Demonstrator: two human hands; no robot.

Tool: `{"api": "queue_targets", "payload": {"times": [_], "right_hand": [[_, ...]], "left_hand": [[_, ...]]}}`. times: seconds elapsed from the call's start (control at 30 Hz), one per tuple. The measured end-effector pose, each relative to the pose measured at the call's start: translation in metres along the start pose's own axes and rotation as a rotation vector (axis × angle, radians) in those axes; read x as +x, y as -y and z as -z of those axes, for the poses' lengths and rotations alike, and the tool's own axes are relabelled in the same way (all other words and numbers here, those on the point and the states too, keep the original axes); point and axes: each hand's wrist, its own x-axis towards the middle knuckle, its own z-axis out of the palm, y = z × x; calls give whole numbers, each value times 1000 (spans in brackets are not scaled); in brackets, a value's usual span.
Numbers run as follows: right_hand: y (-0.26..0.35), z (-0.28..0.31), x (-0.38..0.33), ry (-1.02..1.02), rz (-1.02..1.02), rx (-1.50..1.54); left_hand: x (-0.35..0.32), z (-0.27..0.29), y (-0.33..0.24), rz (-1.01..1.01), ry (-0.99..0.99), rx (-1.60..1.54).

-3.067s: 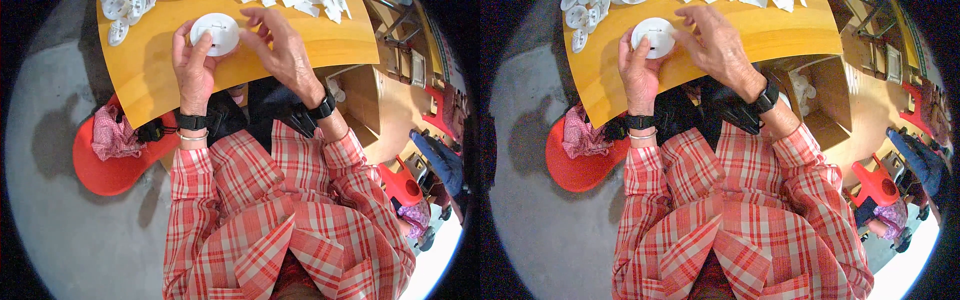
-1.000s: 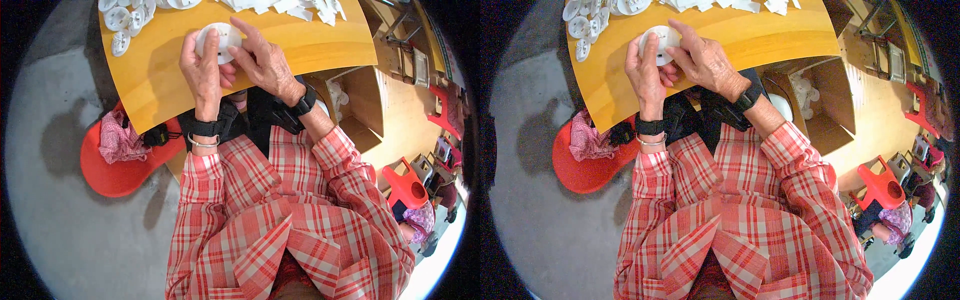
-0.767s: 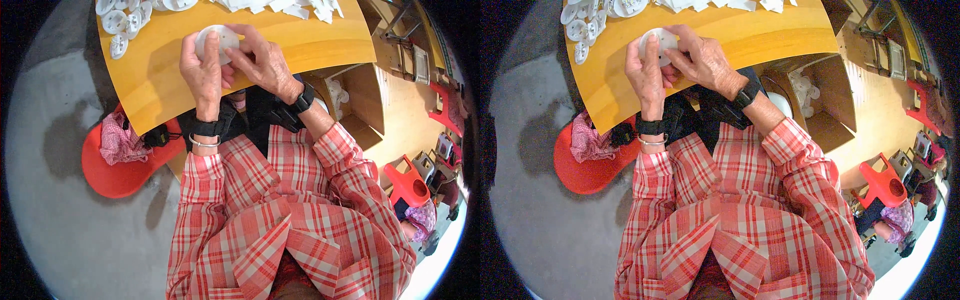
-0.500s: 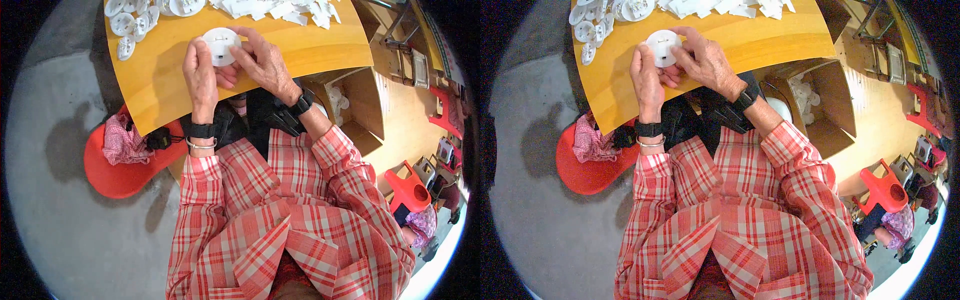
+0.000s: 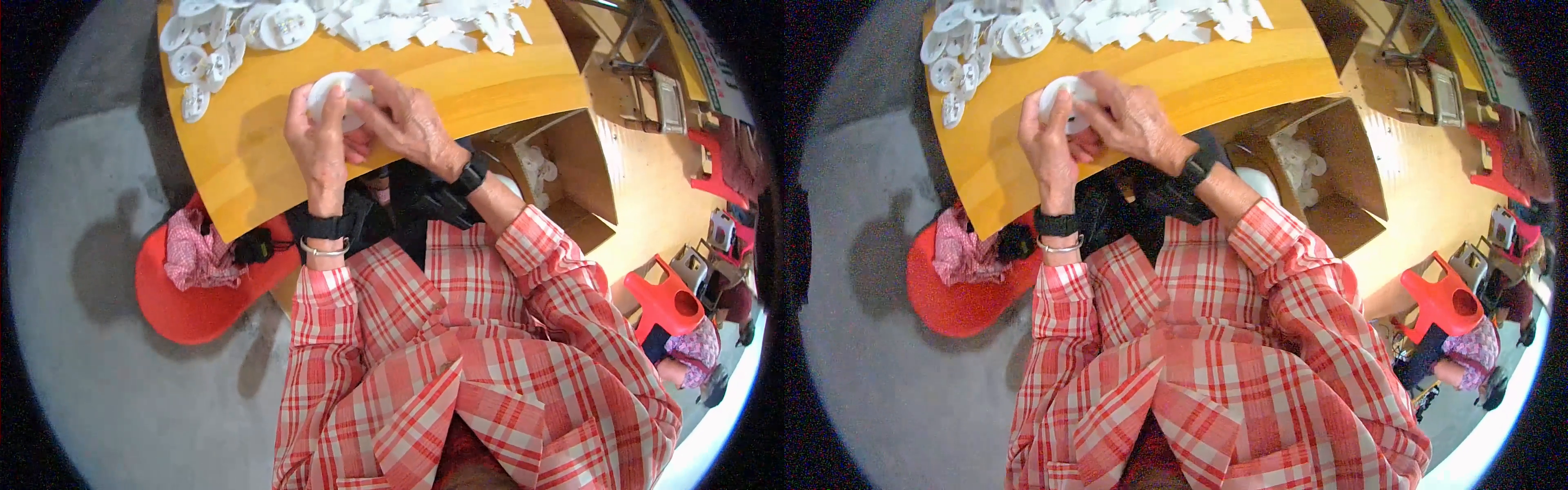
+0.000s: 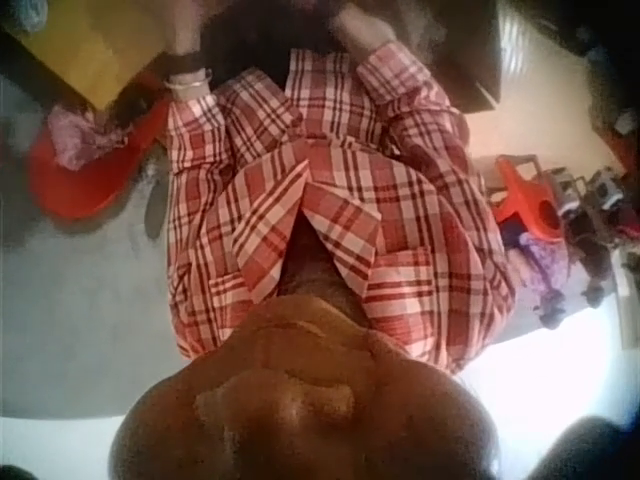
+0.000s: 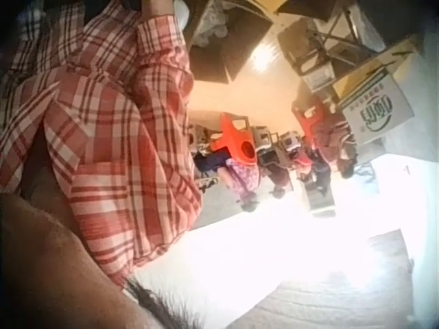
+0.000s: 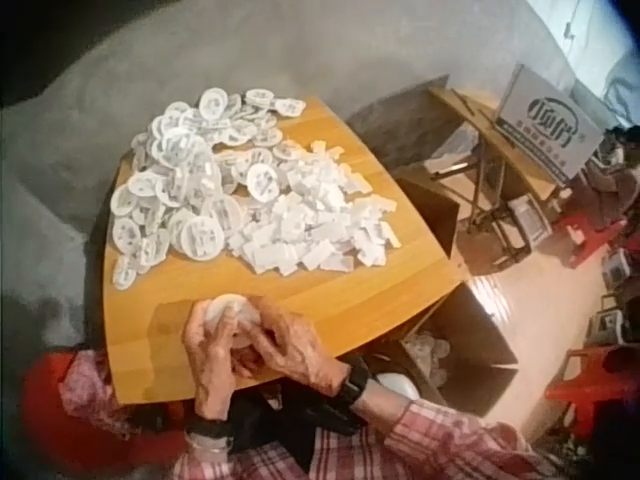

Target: The person assembles small white plastic components by hand, inserting a plastic insert into a plastic housing.

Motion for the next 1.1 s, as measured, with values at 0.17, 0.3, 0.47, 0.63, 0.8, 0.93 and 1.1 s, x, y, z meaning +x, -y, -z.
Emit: {"api": "queue_targets", "payload": {"times": [0.17,0.3,0.47,0.63,0.8,0.93,1.1], "right_hand": [[-3,0,-2,-59,64,29],[-3,2,-2,-65,60,39],[8,9,-2,-114,-29,226],[52,56,-10,-245,48,290],[87,113,-32,-422,163,417],[114,140,-48,-529,303,412],[152,166,-83,-717,452,219]], "left_hand": [[-1,-9,-1,-59,-32,55],[-2,-8,-1,-5,-35,47],[-4,-14,-23,24,53,86],[-28,-47,-86,-100,243,72],[-57,-103,-125,-326,386,123],[-77,-122,-153,-433,558,111],[-111,-145,-180,-636,694,103]]}}
